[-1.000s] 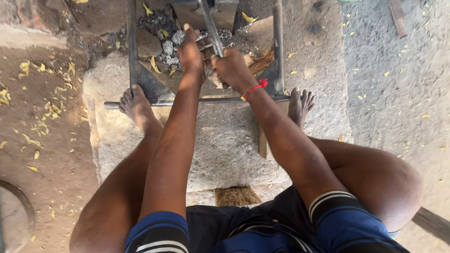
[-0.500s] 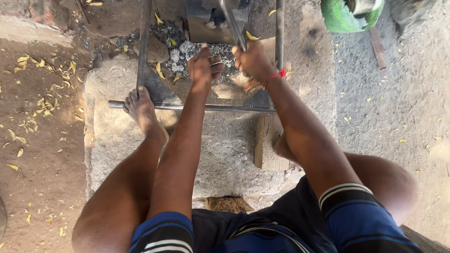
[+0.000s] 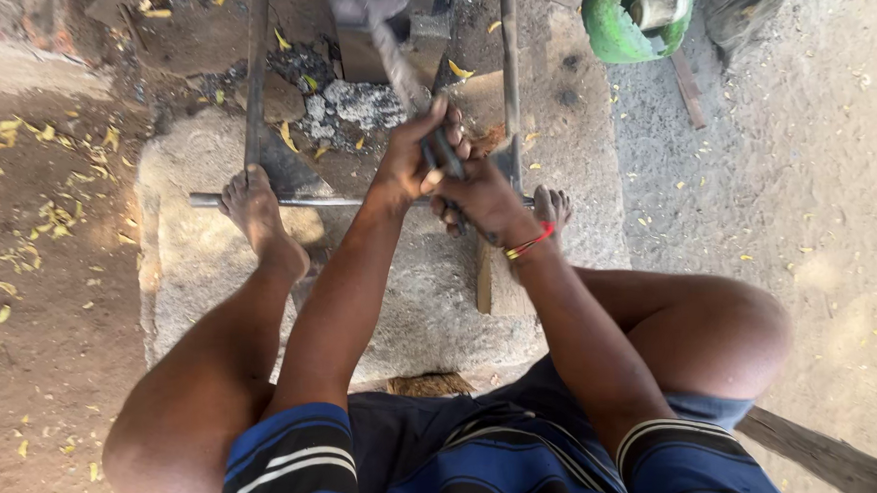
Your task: The person sits on the ground and uses a hammer to repeatedly strike a metal tool held against a grinding stone. The person adjusts the tool's position occasionally while continuing to strike it.
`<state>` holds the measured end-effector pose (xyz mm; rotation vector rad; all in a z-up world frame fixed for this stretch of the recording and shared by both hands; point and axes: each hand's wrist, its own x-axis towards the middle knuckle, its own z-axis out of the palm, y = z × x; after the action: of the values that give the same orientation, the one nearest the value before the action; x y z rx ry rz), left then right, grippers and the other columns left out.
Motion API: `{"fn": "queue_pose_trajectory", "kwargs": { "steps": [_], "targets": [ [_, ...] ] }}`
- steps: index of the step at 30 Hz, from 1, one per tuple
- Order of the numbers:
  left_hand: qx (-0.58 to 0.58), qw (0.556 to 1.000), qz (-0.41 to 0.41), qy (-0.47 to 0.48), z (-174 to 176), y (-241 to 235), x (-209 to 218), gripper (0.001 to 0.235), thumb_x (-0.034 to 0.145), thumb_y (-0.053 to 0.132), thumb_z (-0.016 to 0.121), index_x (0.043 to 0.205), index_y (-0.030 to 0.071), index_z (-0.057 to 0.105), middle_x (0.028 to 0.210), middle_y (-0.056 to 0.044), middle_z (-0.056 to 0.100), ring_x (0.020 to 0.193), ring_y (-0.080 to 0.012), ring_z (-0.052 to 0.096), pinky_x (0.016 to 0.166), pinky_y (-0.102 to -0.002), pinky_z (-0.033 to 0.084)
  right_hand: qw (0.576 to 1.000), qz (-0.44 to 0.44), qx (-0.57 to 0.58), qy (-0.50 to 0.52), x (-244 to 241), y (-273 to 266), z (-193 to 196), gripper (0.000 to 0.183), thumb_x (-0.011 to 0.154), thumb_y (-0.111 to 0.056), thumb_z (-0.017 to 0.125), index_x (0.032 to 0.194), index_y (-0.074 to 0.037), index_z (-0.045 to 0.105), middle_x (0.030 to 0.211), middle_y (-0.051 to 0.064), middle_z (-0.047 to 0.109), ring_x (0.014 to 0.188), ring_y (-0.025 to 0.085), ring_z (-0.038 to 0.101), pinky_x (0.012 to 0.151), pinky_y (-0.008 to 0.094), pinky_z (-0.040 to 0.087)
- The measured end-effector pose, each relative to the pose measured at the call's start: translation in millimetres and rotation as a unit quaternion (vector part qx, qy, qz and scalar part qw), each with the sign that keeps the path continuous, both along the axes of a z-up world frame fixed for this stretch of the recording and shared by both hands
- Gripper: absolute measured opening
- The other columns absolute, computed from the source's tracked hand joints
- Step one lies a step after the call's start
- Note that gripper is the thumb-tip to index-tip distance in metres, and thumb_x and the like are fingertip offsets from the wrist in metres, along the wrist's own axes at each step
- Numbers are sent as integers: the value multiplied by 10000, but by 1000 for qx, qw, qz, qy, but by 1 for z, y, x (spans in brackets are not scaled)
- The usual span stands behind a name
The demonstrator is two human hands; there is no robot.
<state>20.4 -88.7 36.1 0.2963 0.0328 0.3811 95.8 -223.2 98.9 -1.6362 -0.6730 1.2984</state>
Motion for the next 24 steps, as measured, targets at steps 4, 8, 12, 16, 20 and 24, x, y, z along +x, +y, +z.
{"fn": "queue_pose_trajectory", "kwargs": {
  "steps": [4, 8, 12, 16, 20, 24],
  "targets": [
    [-24, 991, 30, 132, 40, -17, 45, 275, 997, 298, 627, 865, 61, 579, 623, -27, 544, 487, -156, 552, 474, -340, 525, 987, -57, 32, 150, 15, -26, 43, 212, 942, -203, 715, 1064, -61, 615, 724, 62, 695, 521, 141, 642, 426, 275, 501],
    [-23, 982, 34, 182, 71, -32, 91, 360, 1023, 302, 645, 791, 50, 531, 556, 23, 425, 407, -108, 402, 358, -289, 354, 959, -54, 69, 269, 34, -44, 71, 189, 1042, -211, 703, 1052, -34, 638, 708, 70, 680, 487, 114, 597, 391, 236, 436],
    [-1, 986, 46, 159, 98, -18, 109, 330, 996, 270, 620, 768, 46, 536, 500, 32, 408, 366, -96, 343, 326, -291, 307, 938, -36, 104, 330, 48, -35, 86, 224, 1095, -225, 665, 1012, -19, 637, 711, 71, 640, 475, 98, 520, 396, 242, 394],
    [12, 980, 27, 198, 114, -16, 114, 321, 991, 285, 602, 787, 48, 532, 497, 29, 395, 358, -112, 361, 334, -325, 394, 947, -74, 64, 307, 57, -32, 98, 249, 1063, -283, 639, 967, -53, 631, 680, 37, 578, 461, 92, 469, 367, 244, 360],
    [64, 961, 43, 264, 119, -25, 125, 320, 981, 286, 607, 841, -1, 592, 551, -25, 508, 372, -143, 465, 366, -355, 466, 938, -85, 78, 327, 59, -38, 99, 258, 1097, -295, 617, 996, -59, 637, 697, 24, 556, 465, 80, 453, 373, 233, 341],
    [36, 973, 28, 227, 107, -24, 137, 346, 946, 304, 618, 800, -2, 547, 543, -28, 449, 356, -145, 424, 333, -400, 470, 920, -58, 107, 373, 64, -42, 91, 268, 1128, -295, 576, 1038, -50, 637, 717, 24, 549, 488, 75, 456, 381, 222, 331]
  ]
}}
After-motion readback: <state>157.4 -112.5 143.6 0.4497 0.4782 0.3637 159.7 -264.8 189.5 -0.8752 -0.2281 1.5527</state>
